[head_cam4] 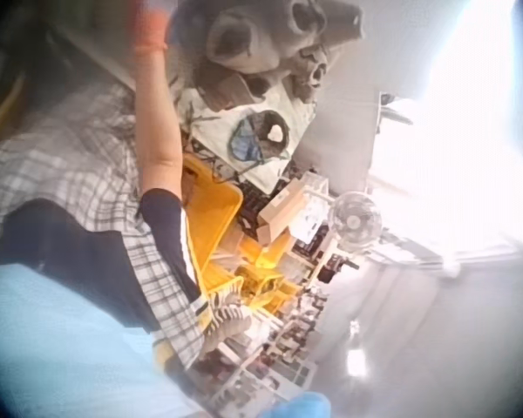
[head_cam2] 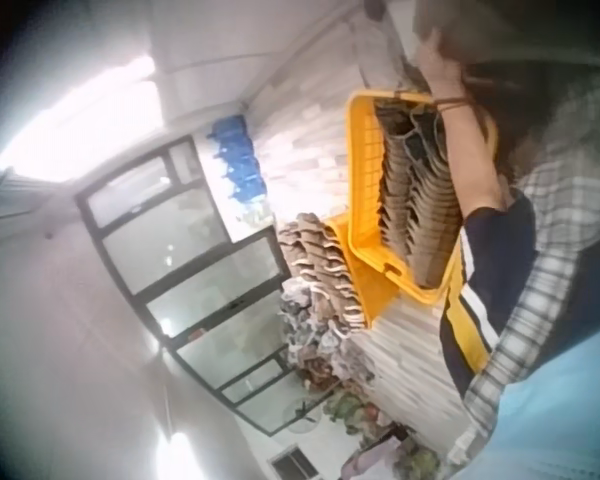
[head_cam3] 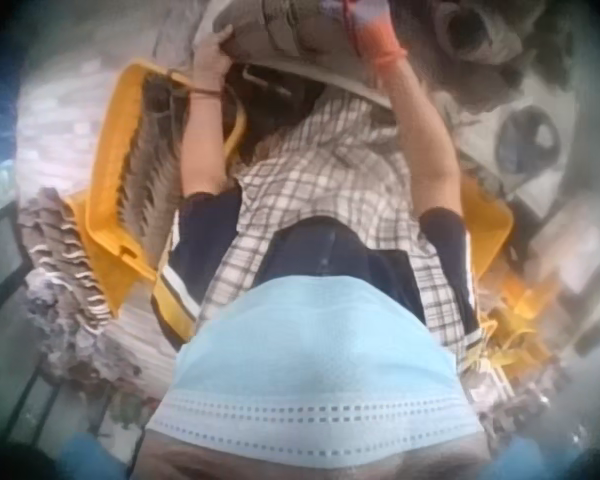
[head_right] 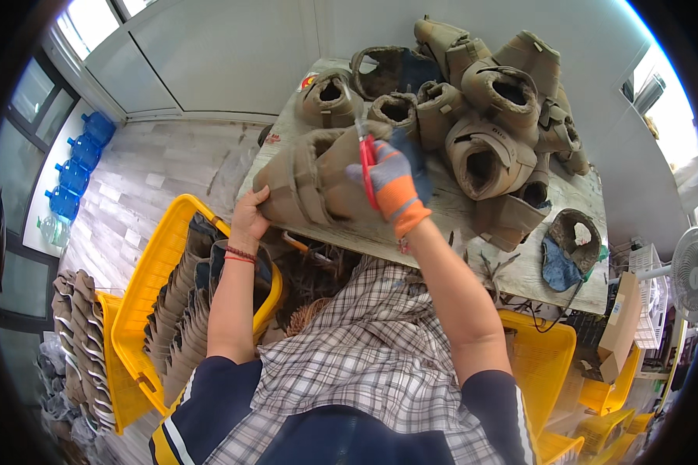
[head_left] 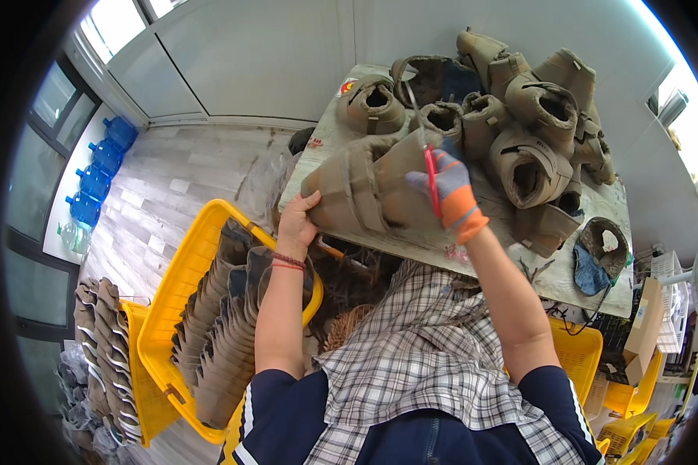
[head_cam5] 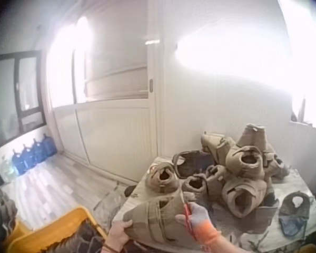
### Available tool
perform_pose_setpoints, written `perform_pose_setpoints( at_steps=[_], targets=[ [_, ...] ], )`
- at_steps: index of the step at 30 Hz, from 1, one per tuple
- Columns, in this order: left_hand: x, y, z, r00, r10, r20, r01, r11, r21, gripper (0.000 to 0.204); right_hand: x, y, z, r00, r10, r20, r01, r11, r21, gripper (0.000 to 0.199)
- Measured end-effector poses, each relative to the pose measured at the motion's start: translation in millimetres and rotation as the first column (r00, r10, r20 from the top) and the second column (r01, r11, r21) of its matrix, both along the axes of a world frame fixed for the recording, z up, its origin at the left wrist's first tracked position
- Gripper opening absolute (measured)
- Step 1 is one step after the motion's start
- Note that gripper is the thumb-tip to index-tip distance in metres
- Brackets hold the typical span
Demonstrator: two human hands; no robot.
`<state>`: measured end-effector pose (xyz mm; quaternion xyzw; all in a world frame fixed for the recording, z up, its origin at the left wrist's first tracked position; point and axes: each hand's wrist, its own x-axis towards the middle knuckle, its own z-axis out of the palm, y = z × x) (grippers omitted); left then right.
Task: The person uses a green electric trimmer to shave the inner lining of several beige slip-on shoes, then switches to red-handled scissors to trim loose threads and edges. Finished shoes are placed into a yellow bin while more shoes are processed from a pile on the table.
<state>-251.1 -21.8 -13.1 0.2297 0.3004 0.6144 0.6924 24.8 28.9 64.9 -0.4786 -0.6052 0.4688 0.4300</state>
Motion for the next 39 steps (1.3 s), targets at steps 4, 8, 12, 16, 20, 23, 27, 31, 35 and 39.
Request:
perform_pose_setpoints(
  at_steps=[4,8,12,16,20,23,27,31,35,39],
  targets=[
    [4.2,-2.6,21.0,0.997,-0.072,-0.020,0.073,0.995,0.072,0.036,-14.9,-13.4,9.1,0.946,0.155,-0.285,-0.144,0.988,0.058,0.041],
    [30.9,5.8,27.6,0.996,-0.020,-0.084,0.027,0.996,0.081,0.035,-22.8,5.9,-42.0,0.897,0.039,-0.440,0.003,0.996,0.094,0.040],
    [31.8,23.4,23.2,0.933,0.007,-0.359,0.002,1.000,0.023,0.038,-43.2,-6.1,-94.8,0.776,-0.109,-0.621,0.143,0.990,0.005,0.031],
    [29.6,30.8,31.0,0.825,0.030,-0.564,-0.037,0.999,-0.001,0.037,-20.4,-17.6,-83.9,0.693,-0.200,-0.692,-0.023,0.954,-0.299,0.016],
    [27.7,43.5,46.1,0.380,0.354,-0.855,-0.207,0.933,0.294,0.037,36.2,-27.2,-83.1,0.919,-0.196,-0.342,0.137,0.973,-0.188,0.030],
    [32.4,83.3,78.3,0.153,0.526,-0.837,-0.028,0.849,0.528,0.030,78.8,-35.1,32.4,0.645,0.002,0.764,0.149,0.980,-0.129,0.079],
    [98.4,175.0,113.4,-0.096,0.555,-0.826,0.468,0.758,0.455,0.041,79.8,-3.6,99.1,0.233,0.078,0.969,0.067,0.993,-0.096,0.068],
    [152.6,241.2,86.1,-0.311,0.410,-0.857,0.609,0.778,0.152,0.050,67.6,42.0,119.4,-0.070,0.007,0.998,-0.127,0.992,-0.016,0.050],
    [168.7,268.8,67.8,-0.214,0.417,-0.884,0.582,0.781,0.227,0.031,72.7,82.4,118.0,-0.364,0.076,0.928,-0.228,0.959,-0.168,0.031],
    [162.1,280.6,64.8,0.001,0.390,-0.921,0.518,0.787,0.334,0.026,66.9,108.2,118.8,-0.256,0.179,0.950,-0.133,0.967,-0.218,0.035]
  ],
)
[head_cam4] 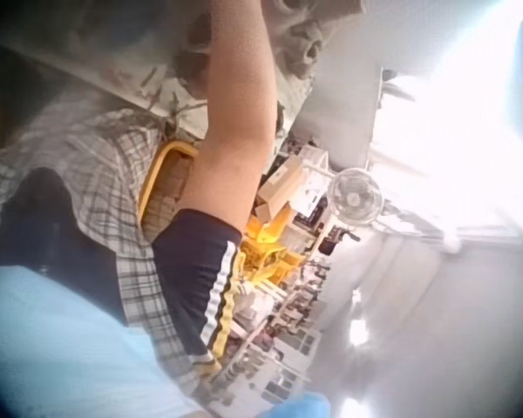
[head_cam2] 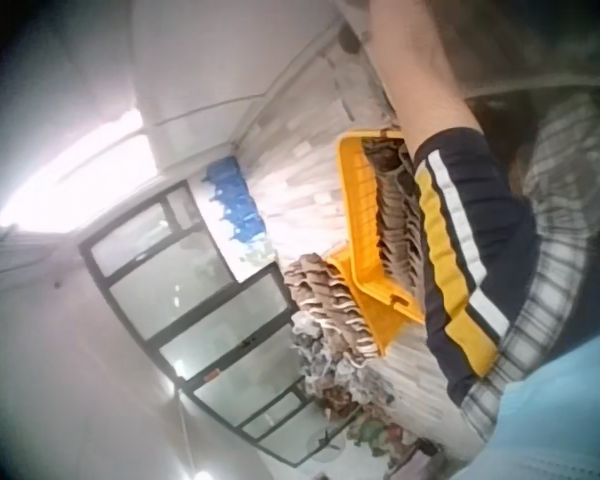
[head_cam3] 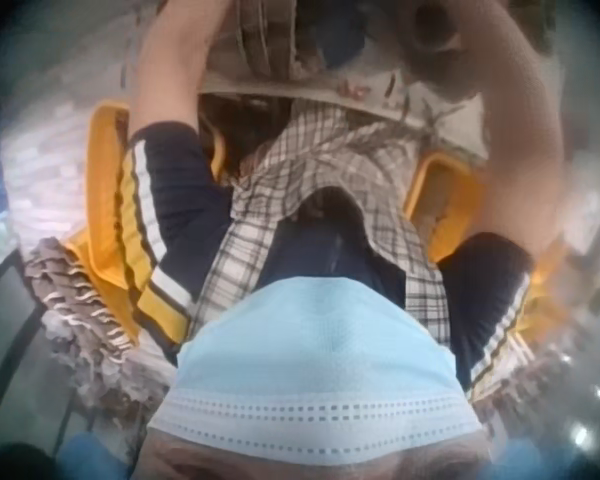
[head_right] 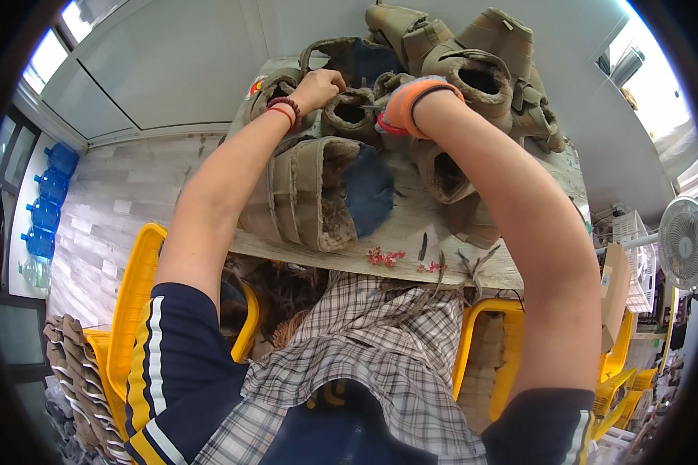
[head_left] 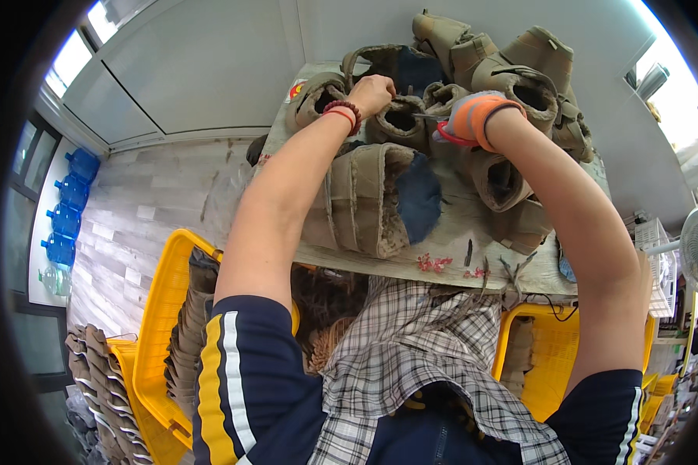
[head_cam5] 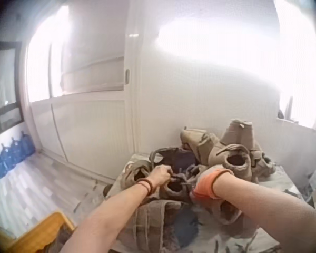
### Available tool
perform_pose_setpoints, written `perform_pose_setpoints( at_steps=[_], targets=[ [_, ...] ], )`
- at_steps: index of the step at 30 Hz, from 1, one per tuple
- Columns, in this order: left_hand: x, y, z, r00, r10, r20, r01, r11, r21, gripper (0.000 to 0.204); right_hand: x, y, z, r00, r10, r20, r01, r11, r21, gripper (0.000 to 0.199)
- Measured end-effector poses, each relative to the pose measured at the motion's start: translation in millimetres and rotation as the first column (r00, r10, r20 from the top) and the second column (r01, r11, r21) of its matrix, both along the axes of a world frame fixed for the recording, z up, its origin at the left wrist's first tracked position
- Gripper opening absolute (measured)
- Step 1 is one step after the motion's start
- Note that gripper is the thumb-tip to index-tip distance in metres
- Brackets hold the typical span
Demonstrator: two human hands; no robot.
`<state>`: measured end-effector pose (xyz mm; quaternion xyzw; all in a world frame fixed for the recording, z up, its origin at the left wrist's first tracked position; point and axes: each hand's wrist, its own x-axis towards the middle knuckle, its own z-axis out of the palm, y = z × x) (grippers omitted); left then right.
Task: The person uses a green electric trimmer to shave the inner lining of several beige slip-on shoes, then switches to red-handled scissors to trim loose threads and edges. Finished shoes are placed into a yellow bin while more shoes are processed from a pile on the table.
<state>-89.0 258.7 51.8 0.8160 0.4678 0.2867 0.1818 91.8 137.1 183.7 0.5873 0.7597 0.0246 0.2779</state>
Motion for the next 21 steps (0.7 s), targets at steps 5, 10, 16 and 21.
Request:
perform_pose_setpoints(
  at_steps=[5,10,16,21],
  targets=[
    [0.5,-20.2,-4.0,0.995,0.055,-0.084,-0.054,0.998,0.011,0.030,-10.8,20.0,-15.0,0.994,0.040,0.101,-0.036,0.999,-0.035,0.033],
    [-2.9,-16.6,-13.1,0.993,0.001,-0.115,0.008,0.997,0.080,0.033,-22.1,22.2,-13.8,0.993,0.029,0.117,-0.023,0.998,-0.055,0.033],
    [-2.9,-15.2,-13.5,0.993,0.003,-0.119,0.008,0.996,0.087,0.033,-24.0,27.4,-12.9,0.996,0.029,0.080,-0.028,0.999,-0.021,0.028],
    [-0.9,-15.6,-12.4,0.994,0.007,-0.112,0.003,0.996,0.088,0.032,-26.5,35.0,-13.4,0.995,0.040,0.093,-0.034,0.998,-0.061,0.026]
  ],
)
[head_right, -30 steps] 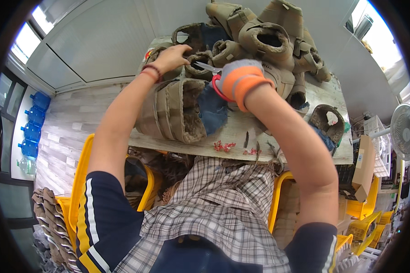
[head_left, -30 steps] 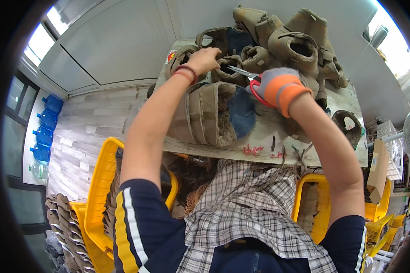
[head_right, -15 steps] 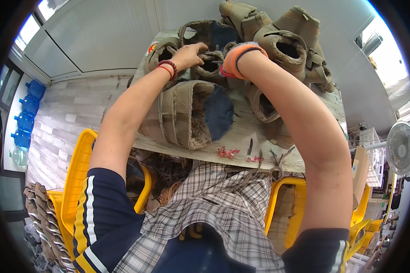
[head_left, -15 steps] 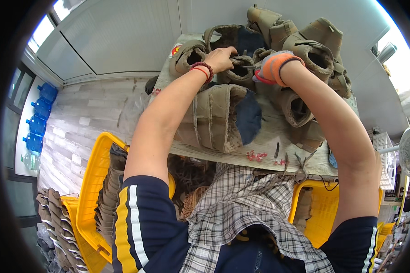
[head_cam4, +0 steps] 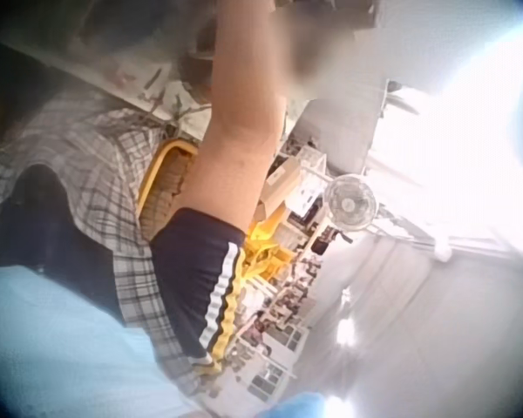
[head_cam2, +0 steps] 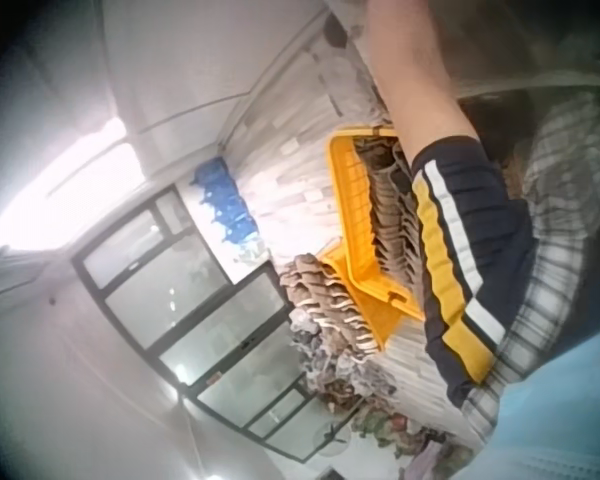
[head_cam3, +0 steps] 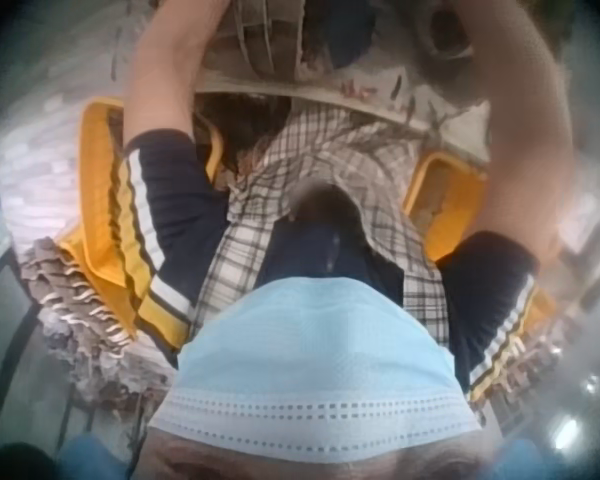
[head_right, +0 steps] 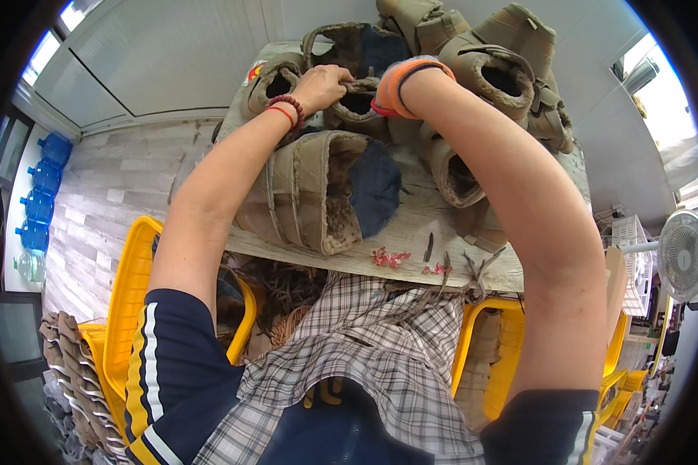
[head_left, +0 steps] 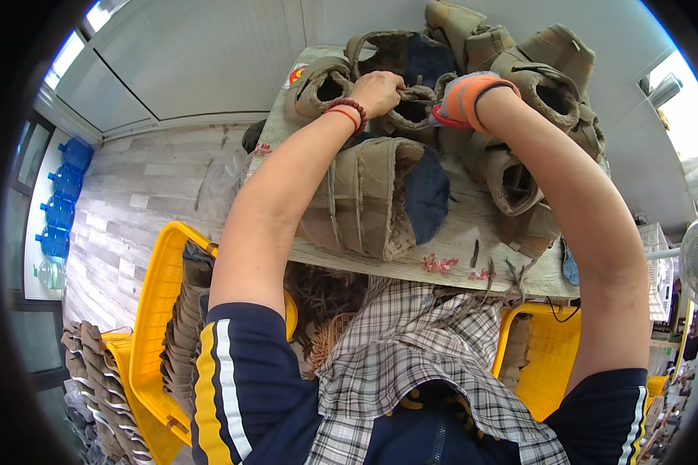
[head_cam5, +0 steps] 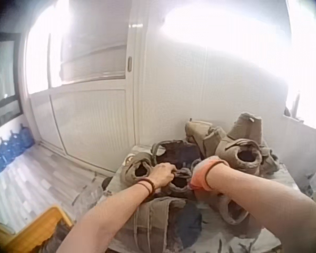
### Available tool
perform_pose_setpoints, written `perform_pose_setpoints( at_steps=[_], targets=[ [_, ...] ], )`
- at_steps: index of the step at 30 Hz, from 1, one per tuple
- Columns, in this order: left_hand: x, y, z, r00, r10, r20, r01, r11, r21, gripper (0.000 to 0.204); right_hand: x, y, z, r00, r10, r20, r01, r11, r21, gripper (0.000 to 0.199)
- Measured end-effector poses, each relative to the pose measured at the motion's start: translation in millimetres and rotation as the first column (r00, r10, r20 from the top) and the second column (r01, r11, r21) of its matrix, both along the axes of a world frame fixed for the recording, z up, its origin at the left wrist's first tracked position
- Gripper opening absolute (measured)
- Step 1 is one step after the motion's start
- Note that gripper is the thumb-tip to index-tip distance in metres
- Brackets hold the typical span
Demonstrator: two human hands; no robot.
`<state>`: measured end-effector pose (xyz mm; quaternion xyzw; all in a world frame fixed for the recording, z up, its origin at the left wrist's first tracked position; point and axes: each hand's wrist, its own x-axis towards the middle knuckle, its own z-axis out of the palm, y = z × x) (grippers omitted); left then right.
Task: The person uses a green electric trimmer to shave the inner lining of several beige slip-on shoes, then switches to red-handled scissors to trim loose threads and edges. Finished shoes are placed into a yellow bin while more shoes are processed from a pile on the table.
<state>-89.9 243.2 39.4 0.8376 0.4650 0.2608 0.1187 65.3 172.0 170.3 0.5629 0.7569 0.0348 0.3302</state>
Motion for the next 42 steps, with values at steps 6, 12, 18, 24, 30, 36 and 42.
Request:
perform_pose_setpoints(
  at_steps=[6,12,18,24,30,36,42],
  targets=[
    [-0.9,-1.1,0.5,1.000,-0.003,-0.017,0.002,1.000,-0.021,0.032,-1.8,14.3,-10.1,0.999,-0.007,0.045,0.007,1.000,-0.005,0.028],
    [-0.6,0.2,-0.2,1.000,-0.001,-0.017,0.001,1.000,-0.019,0.032,-3.5,7.7,-1.9,0.999,-0.012,0.050,0.013,1.000,-0.013,0.029],
    [-2.0,0.1,-1.3,1.000,0.007,-0.008,-0.007,1.000,-0.010,0.032,0.1,2.1,5.6,0.992,0.019,0.123,-0.016,1.000,-0.025,0.028],
    [-0.2,-1.1,1.2,1.000,0.011,-0.011,-0.012,0.999,-0.041,0.032,-4.2,11.9,0.3,0.965,0.111,0.237,-0.082,0.988,-0.129,0.023],
    [-1.8,-0.9,-0.8,1.000,-0.001,-0.016,0.001,1.000,-0.006,0.032,-2.8,22.9,-14.3,0.973,0.111,0.202,-0.107,0.994,-0.032,0.016],
    [1.5,-6.1,-5.4,0.996,0.048,-0.077,-0.047,0.999,0.027,0.027,13.1,-20.4,18.3,0.998,-0.025,0.051,0.020,0.995,0.096,0.049],
    [2.3,-7.2,13.0,0.983,0.044,-0.180,-0.013,0.986,0.167,0.029,43.3,-68.5,42.4,0.937,-0.243,-0.252,0.291,0.941,0.174,0.084]
  ],
)
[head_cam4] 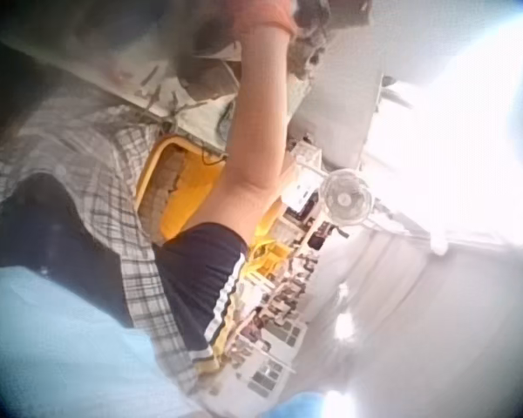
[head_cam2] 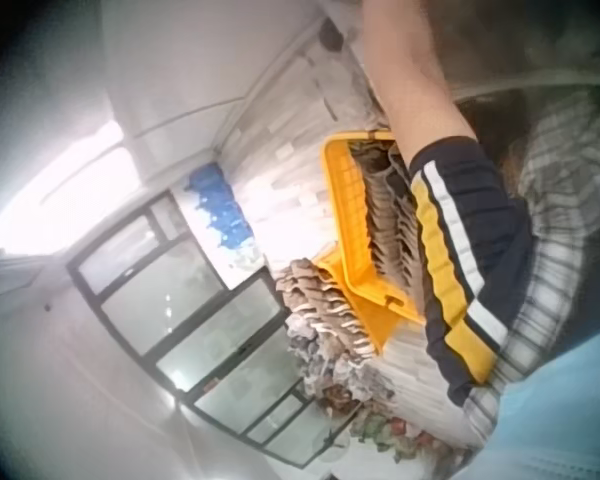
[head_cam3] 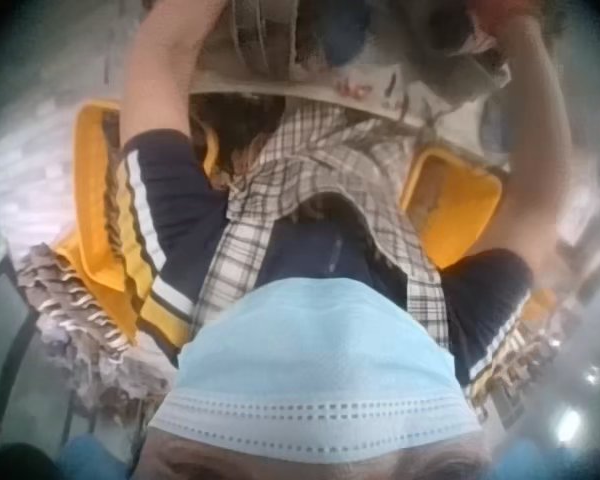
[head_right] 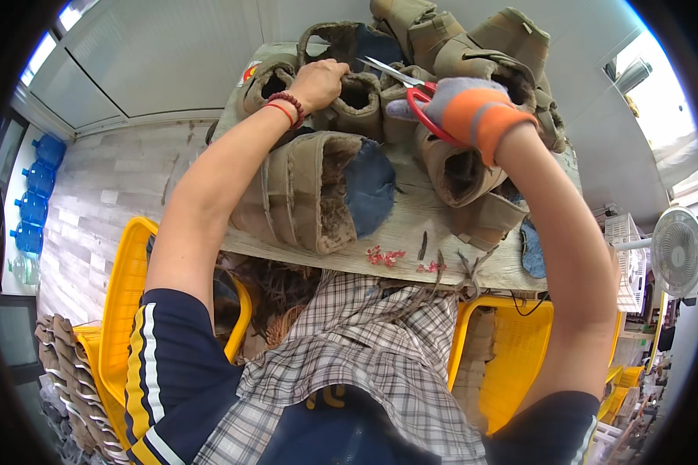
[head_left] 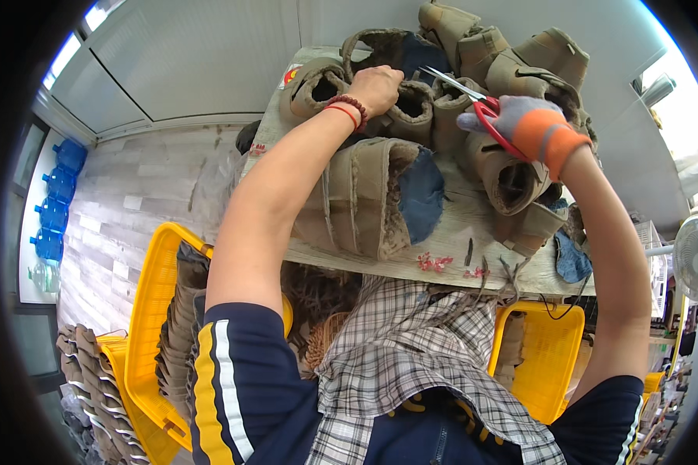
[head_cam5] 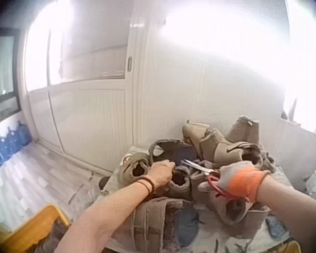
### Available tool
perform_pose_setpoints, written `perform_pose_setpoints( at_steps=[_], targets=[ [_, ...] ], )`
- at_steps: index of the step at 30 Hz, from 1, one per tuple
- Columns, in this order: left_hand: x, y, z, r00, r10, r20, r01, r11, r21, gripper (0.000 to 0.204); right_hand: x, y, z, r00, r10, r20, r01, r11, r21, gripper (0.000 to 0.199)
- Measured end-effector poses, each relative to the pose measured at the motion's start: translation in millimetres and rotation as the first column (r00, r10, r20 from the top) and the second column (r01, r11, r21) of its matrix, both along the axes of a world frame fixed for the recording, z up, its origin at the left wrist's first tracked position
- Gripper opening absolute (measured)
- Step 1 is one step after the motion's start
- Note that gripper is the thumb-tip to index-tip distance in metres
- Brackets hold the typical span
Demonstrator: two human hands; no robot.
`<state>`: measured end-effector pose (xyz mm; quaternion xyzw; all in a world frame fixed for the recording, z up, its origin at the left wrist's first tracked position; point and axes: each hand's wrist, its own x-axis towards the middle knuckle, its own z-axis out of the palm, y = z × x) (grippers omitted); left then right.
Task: The person uses a green electric trimmer to shave the inner lining of several beige slip-on shoes, then switches to red-handled scissors to trim loose threads and edges. Finished shoes are placed into a yellow bin while more shoes are processed from a pile on the table.
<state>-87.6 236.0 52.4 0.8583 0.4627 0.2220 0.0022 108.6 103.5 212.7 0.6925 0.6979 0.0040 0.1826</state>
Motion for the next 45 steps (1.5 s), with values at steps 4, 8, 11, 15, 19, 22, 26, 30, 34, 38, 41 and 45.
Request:
perform_pose_setpoints(
  at_steps=[4,8,11,15,19,22,26,30,34,38,41,45],
  targets=[
    [-12.6,-11.9,53.4,0.993,0.099,0.062,-0.103,0.993,0.065,0.030,23.6,-35.0,1.2,0.950,0.040,-0.308,0.001,0.991,0.132,0.086],
    [-41.9,-22.4,99.4,0.963,0.111,0.245,-0.146,0.981,0.131,0.034,54.6,-55.4,-17.8,0.709,0.000,-0.705,0.176,0.968,0.177,0.051],
    [-84.1,-53.9,133.9,0.838,0.156,0.522,-0.146,0.987,-0.059,0.034,58.4,-81.9,-34.1,0.251,0.076,-0.965,0.271,0.952,0.146,0.041],
    [-108.3,-153.8,135.1,0.330,0.294,0.897,0.381,0.828,-0.411,0.026,10.2,-125.8,-34.3,-0.180,0.356,-0.917,0.354,0.893,0.277,0.036],
    [-73.7,-264.2,62.1,0.051,0.719,0.694,0.755,0.427,-0.498,0.039,-37.5,-181.3,-40.3,-0.080,0.480,-0.874,0.094,0.876,0.473,0.038],
    [-38.9,-321.5,23.4,0.128,0.857,0.498,0.711,0.271,-0.649,0.037,-51.8,-223.8,-50.3,0.143,0.400,-0.905,-0.145,0.913,0.381,0.035],
    [-69.6,-338.8,18.8,0.115,0.590,0.799,0.360,0.725,-0.587,0.025,-46.2,-239.2,-60.0,0.192,0.441,-0.877,0.036,0.890,0.456,0.027],
    [-153.3,-289.0,-46.9,-0.007,0.450,0.893,-0.061,0.891,-0.449,0.024,-38.9,-208.5,-93.0,0.366,0.422,-0.830,0.392,0.739,0.548,0.018],
    [-161.8,-243.6,-67.3,-0.100,0.530,0.842,0.382,0.802,-0.460,0.025,-60.2,-145.9,-124.3,0.267,0.242,-0.933,0.488,0.801,0.348,0.034],
    [-151.1,-223.4,-55.1,-0.104,0.617,0.780,0.560,0.685,-0.466,0.033,-68.7,-117.3,-162.0,-0.385,0.062,-0.921,0.280,0.958,-0.053,0.042],
    [-169.3,-214.3,-56.3,-0.081,0.639,0.765,0.678,0.598,-0.428,0.041,-84.3,-125.2,-163.8,-0.671,-0.051,-0.739,0.114,0.979,-0.172,0.043],
    [-165.8,-221.5,-43.9,-0.049,0.588,0.807,0.683,0.610,-0.403,0.042,-93.8,-106.1,-191.8,-0.573,0.021,-0.819,0.069,0.997,-0.023,0.038]
  ],
)
